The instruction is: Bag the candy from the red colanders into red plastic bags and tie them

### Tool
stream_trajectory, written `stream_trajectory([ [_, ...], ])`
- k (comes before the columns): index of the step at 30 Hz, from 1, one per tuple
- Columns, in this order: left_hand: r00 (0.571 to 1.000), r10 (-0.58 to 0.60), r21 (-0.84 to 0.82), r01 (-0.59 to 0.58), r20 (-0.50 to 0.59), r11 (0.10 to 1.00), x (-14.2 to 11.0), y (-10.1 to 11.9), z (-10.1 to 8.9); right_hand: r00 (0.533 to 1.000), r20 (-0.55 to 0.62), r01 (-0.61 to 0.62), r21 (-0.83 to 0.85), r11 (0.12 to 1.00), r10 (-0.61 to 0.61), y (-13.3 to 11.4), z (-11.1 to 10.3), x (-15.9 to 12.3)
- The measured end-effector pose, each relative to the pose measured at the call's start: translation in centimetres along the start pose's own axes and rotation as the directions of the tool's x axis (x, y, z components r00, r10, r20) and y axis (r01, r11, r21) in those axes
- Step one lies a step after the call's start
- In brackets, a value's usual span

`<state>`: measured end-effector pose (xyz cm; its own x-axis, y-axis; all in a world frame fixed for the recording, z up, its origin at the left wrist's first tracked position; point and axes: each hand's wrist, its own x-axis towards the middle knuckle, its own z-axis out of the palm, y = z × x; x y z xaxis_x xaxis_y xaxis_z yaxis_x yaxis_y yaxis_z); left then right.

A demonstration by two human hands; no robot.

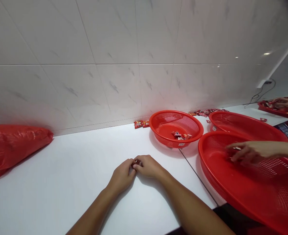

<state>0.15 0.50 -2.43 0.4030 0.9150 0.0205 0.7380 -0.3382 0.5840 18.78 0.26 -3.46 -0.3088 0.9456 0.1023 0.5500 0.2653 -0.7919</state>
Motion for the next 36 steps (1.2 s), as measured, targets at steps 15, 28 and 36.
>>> stream_trajectory([
  [15, 0.998, 0.064, 0.091, -0.066, 0.025, 0.994, 1.4, -1.5, 0.2, 0.987, -0.144, 0.088, 0.067, 0.994, -0.078, -2.9, -5.5, -7.6],
  [28, 0.988, 0.117, 0.109, -0.106, -0.105, 0.988, 0.1, -1.2, 2.1, 0.967, 0.187, -0.171, -0.038, 0.984, 0.175, -0.2, -3.7, -11.5],
  [36, 0.845, -0.151, 0.164, 0.27, -0.513, 0.949, 0.0, -12.5, -7.0, 0.984, 0.004, -0.152, -0.486, 0.861, 0.176, -1.8, 3.8, 1.5],
])
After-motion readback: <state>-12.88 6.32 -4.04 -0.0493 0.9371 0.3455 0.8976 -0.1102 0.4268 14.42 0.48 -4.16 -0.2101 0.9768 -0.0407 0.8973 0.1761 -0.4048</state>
